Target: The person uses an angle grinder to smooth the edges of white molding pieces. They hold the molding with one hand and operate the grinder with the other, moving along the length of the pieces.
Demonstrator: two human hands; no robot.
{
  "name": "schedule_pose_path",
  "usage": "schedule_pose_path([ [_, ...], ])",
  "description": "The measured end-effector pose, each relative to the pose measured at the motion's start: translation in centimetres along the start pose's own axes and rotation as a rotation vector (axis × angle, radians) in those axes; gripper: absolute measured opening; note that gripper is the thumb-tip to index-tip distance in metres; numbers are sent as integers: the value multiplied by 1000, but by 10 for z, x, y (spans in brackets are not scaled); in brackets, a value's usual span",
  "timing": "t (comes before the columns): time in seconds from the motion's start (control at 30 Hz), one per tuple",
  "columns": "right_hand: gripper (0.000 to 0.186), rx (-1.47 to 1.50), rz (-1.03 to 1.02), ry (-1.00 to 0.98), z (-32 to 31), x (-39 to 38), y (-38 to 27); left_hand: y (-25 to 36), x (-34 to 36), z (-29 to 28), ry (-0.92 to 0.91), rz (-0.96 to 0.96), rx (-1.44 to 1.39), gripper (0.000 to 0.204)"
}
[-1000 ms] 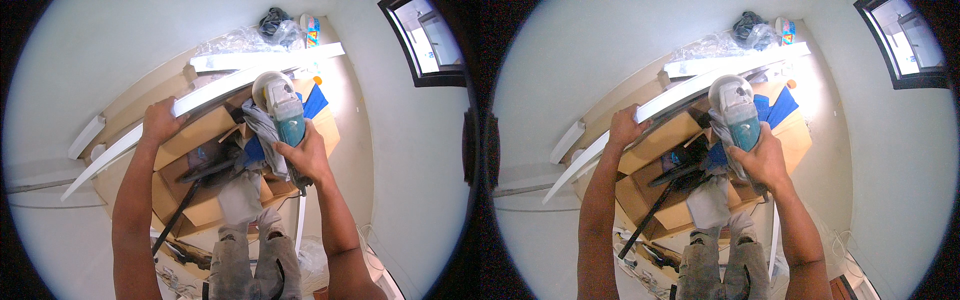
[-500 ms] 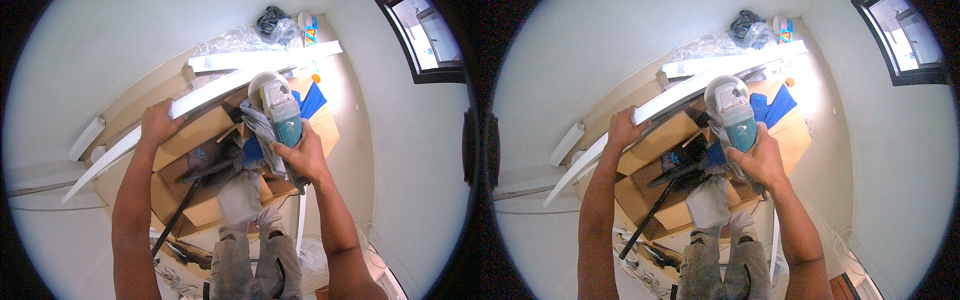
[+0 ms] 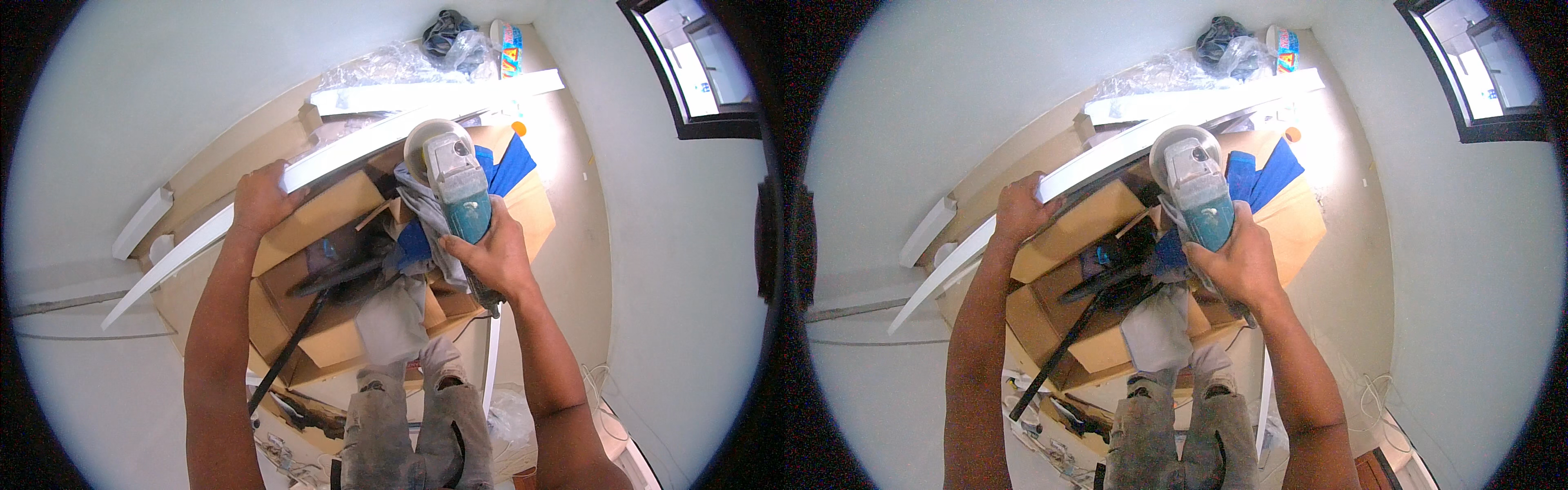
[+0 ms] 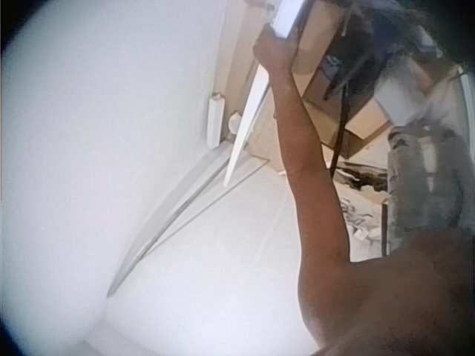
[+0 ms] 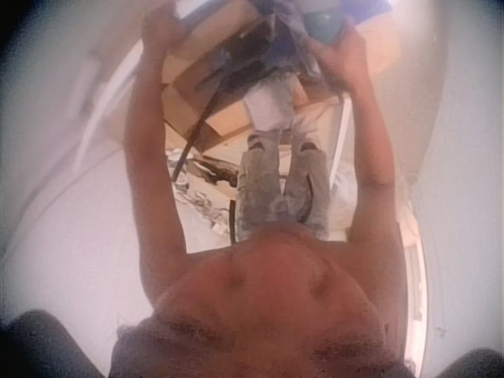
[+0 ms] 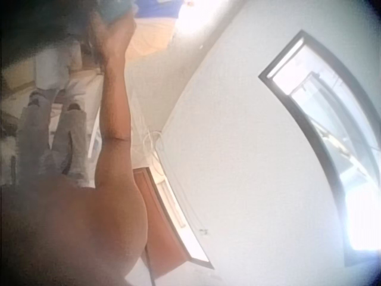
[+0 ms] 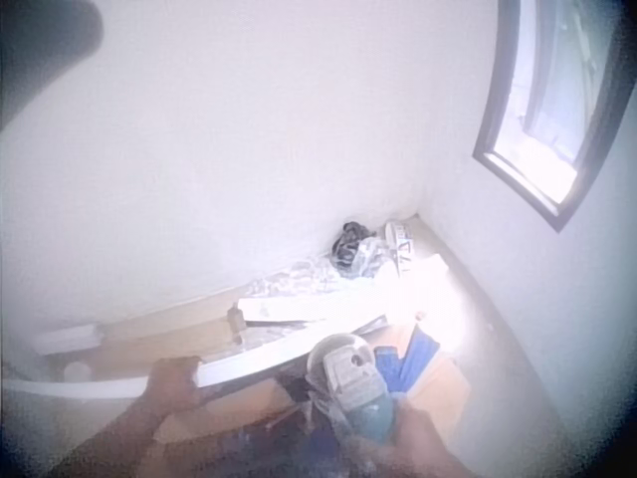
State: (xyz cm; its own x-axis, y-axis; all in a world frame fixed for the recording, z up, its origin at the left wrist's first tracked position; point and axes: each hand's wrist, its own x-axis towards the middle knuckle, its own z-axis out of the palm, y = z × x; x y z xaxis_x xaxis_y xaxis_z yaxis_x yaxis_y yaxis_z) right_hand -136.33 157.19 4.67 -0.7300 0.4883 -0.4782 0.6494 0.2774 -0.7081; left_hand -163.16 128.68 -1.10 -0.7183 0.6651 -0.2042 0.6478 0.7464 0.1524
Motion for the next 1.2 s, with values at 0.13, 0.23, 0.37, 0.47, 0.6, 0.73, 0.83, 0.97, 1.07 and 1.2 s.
schedule_pose_path([
  [0.13, 72, 29, 23, -13, -1, 0, -1, 4, -2, -3, -13, -26, -5, 58],
  [0.23, 73, 20, 25, -20, 0, 1, 1, 6, -2, -5, -2, -21, -6, 57],
  [0.37, 71, -8, 19, -7, 1, 0, 5, 7, -2, -6, -14, -40, 6, 54],
  [0.47, 67, 18, 0, 19, 2, -1, 8, 7, -2, -7, -26, -49, -6, 54],
  [0.6, 61, 46, -57, 40, 4, -1, 11, 7, -3, -6, 13, -20, 19, 54],
  [0.73, 61, 57, -62, 60, 6, -2, 13, 7, -3, -5, -36, -66, 33, 56],
  [0.83, 61, 86, -59, 74, 8, -3, 12, 6, -4, -5, -37, -57, 25, 56],
  [0.97, 65, 103, -40, 43, 8, -2, 8, 6, -5, -4, 1, -29, 36, 55],
  [1.07, 74, 106, 12, 9, 7, -1, 6, 6, -5, -4, 17, -12, 39, 55],
  [1.2, 73, 136, 0, 33, 8, -1, 6, 6, -3, -4, -29, -58, 23, 54],
])
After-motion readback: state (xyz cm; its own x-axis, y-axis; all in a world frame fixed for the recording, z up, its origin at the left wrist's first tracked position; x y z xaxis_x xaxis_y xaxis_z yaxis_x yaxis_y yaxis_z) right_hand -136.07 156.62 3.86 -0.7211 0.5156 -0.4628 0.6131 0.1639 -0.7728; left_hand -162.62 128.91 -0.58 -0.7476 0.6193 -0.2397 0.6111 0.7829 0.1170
